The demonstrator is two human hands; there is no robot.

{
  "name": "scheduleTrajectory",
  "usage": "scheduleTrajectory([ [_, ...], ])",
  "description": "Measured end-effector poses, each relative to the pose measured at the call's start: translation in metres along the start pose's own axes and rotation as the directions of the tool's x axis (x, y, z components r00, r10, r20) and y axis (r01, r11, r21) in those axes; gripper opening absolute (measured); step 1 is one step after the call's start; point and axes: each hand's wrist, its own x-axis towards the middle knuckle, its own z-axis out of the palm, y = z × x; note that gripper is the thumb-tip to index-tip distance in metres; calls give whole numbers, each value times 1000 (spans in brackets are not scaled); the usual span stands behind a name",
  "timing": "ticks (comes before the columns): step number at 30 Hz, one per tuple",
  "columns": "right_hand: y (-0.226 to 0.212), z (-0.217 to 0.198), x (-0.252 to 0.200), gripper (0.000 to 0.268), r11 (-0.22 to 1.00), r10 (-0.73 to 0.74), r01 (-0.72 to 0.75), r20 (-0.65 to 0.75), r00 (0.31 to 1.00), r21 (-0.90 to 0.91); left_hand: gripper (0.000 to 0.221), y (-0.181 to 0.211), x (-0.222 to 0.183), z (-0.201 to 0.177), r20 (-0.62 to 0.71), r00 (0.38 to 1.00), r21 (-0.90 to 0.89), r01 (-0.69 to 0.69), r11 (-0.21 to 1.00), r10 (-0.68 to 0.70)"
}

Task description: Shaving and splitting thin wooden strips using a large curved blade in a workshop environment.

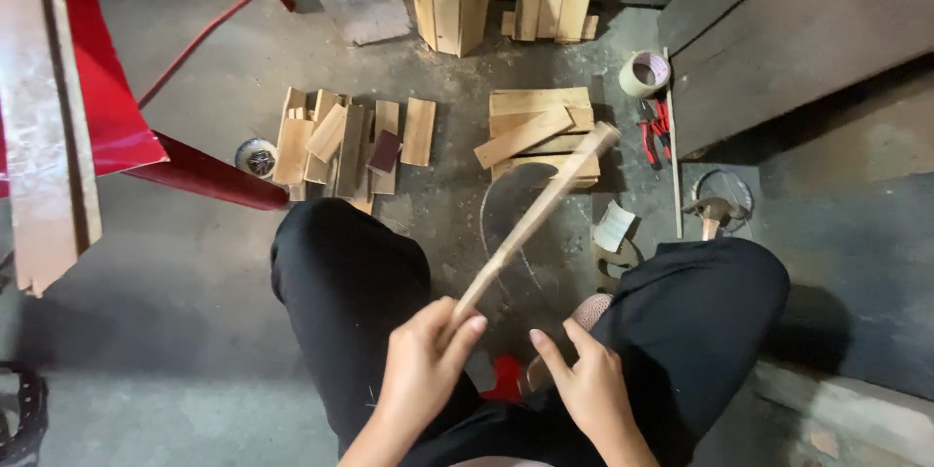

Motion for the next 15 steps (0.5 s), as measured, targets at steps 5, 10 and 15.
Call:
scheduleTrajectory([
  [5, 19, 3, 11, 57, 994, 90, -87, 35, 995, -60, 14, -20, -14, 9, -41, 999, -57, -29, 998, 27],
  [10, 9, -8, 14, 41, 947, 300, -316, 207, 931, 49, 15, -19, -23, 12, -30, 984, 1, -176, 984, 176],
  [15, 6, -4, 20, 36, 902, 289, -348, 241, 926, 256, 7, -3, -31, 31, 38, 980, 253, -201, 946, 198],
])
